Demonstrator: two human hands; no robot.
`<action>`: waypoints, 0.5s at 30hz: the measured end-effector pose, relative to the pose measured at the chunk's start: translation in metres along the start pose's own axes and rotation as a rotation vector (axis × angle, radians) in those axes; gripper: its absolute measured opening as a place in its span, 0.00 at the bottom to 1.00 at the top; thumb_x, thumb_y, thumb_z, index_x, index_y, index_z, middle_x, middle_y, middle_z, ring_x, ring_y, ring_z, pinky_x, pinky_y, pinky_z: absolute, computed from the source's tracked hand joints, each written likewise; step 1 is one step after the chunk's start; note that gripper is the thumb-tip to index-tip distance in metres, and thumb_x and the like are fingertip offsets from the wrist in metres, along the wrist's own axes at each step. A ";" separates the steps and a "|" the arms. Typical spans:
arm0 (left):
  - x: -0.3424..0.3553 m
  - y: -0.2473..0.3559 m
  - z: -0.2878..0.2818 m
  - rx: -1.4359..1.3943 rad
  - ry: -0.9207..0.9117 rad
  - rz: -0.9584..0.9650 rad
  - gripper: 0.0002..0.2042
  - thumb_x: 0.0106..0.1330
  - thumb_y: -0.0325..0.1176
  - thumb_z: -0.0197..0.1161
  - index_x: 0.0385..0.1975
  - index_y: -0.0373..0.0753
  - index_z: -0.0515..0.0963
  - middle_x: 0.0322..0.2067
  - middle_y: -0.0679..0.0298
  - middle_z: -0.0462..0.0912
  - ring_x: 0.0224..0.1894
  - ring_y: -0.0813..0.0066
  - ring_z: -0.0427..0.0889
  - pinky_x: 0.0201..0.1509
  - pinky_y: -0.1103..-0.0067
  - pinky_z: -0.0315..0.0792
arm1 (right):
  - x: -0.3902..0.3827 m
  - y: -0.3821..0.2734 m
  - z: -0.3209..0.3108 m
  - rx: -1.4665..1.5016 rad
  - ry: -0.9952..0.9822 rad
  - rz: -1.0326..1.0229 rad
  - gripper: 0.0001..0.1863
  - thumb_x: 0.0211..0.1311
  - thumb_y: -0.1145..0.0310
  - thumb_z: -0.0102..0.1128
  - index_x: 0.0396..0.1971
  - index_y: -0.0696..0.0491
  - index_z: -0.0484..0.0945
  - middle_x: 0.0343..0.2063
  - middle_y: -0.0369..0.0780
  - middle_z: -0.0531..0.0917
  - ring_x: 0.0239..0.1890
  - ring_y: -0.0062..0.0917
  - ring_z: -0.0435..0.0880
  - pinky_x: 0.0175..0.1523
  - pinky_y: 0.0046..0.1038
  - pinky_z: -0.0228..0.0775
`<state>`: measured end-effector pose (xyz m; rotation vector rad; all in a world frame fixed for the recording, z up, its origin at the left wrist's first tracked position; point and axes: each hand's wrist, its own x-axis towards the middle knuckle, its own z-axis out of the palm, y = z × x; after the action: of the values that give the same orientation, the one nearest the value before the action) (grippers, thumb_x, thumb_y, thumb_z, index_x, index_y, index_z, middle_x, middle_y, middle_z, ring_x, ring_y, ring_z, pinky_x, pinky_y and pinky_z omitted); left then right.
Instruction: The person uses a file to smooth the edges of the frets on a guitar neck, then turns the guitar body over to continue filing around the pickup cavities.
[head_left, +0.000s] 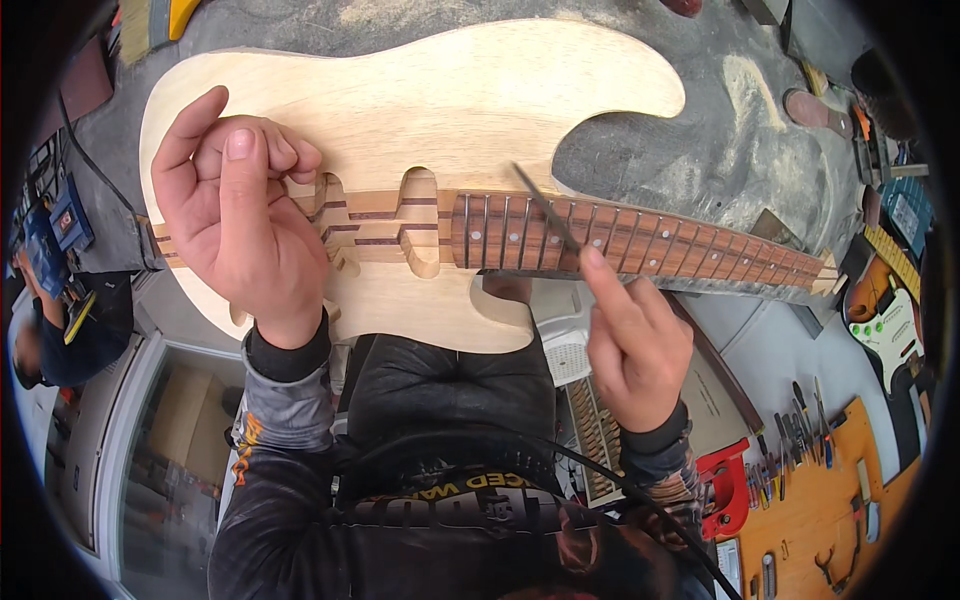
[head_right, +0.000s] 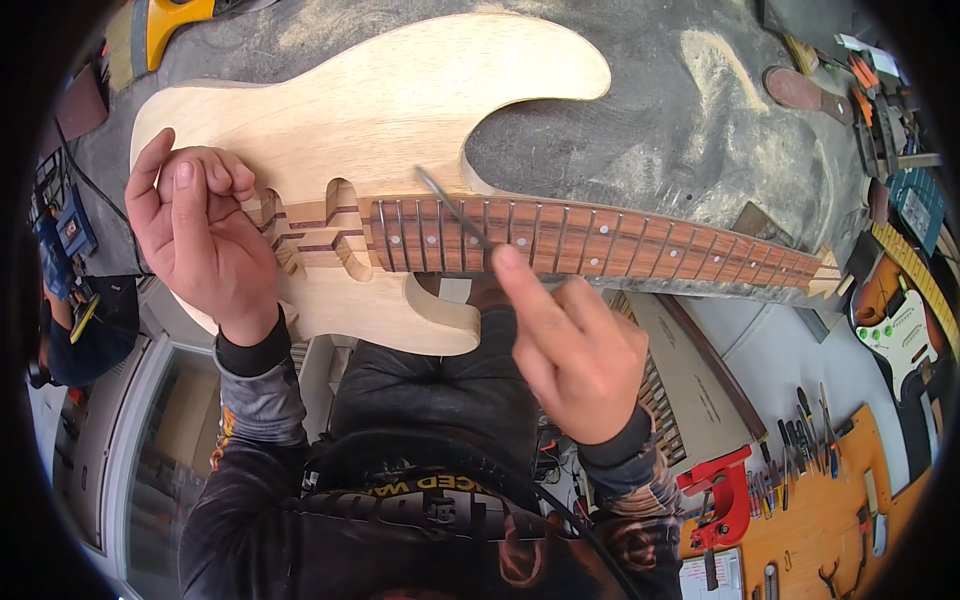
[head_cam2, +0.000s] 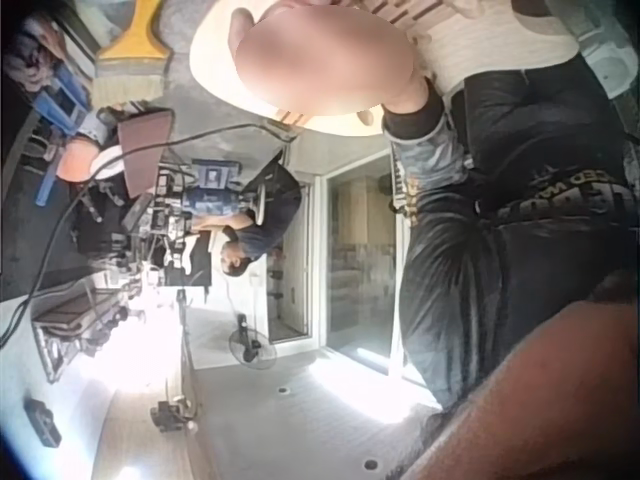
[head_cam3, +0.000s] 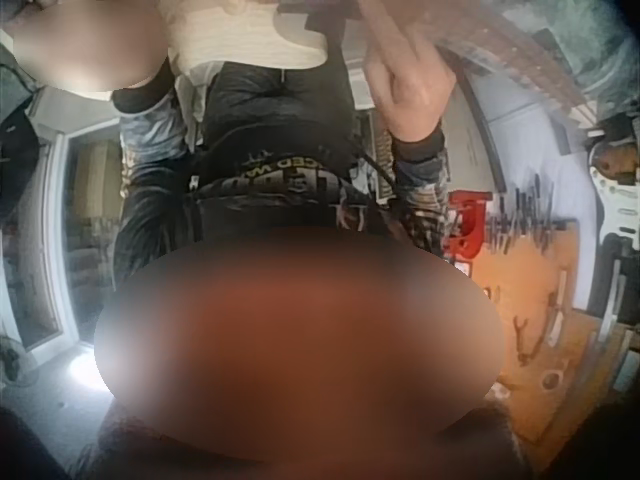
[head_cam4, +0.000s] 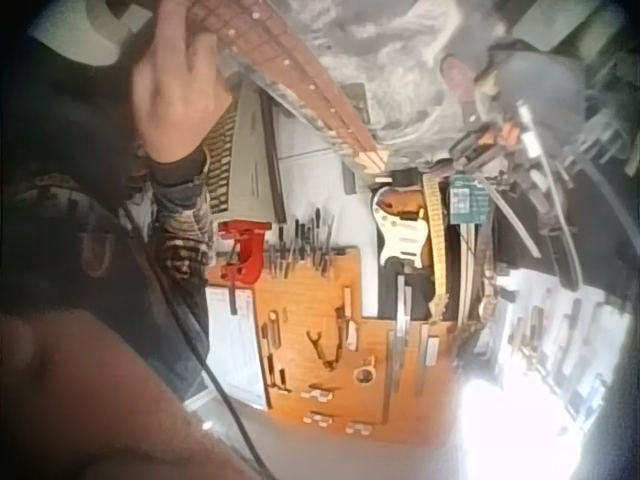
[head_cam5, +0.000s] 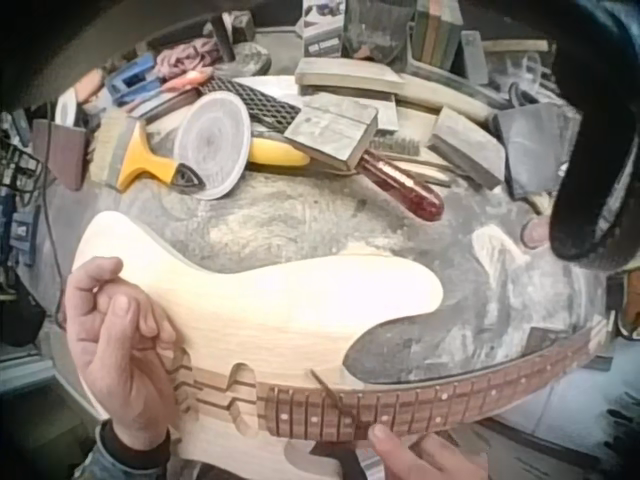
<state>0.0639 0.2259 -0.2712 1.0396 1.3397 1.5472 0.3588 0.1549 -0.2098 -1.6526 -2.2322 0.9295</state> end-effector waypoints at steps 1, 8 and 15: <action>0.000 0.000 0.000 -0.001 0.001 0.001 0.16 0.80 0.24 0.52 0.63 0.24 0.67 0.35 0.59 0.77 0.37 0.74 0.75 0.41 0.75 0.75 | -0.008 0.001 0.000 0.145 0.026 0.106 0.35 0.56 0.88 0.63 0.66 0.53 0.83 0.23 0.37 0.69 0.21 0.24 0.72 0.29 0.26 0.66; 0.002 -0.002 0.004 -0.034 0.050 0.017 0.16 0.79 0.23 0.55 0.62 0.25 0.70 0.32 0.59 0.80 0.32 0.75 0.77 0.37 0.76 0.76 | -0.026 0.003 0.003 0.467 0.083 0.246 0.34 0.57 0.88 0.61 0.67 0.53 0.83 0.23 0.37 0.69 0.23 0.24 0.73 0.30 0.25 0.66; 0.001 -0.003 0.002 -0.019 0.046 0.011 0.16 0.79 0.23 0.56 0.63 0.24 0.69 0.31 0.59 0.80 0.31 0.75 0.77 0.36 0.77 0.75 | 0.010 -0.007 -0.002 -0.084 -0.017 -0.012 0.38 0.52 0.86 0.68 0.67 0.48 0.83 0.23 0.37 0.70 0.22 0.29 0.75 0.27 0.31 0.68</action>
<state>0.0657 0.2275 -0.2741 1.0067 1.3504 1.5975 0.3507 0.1630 -0.2062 -1.6696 -2.3200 0.8618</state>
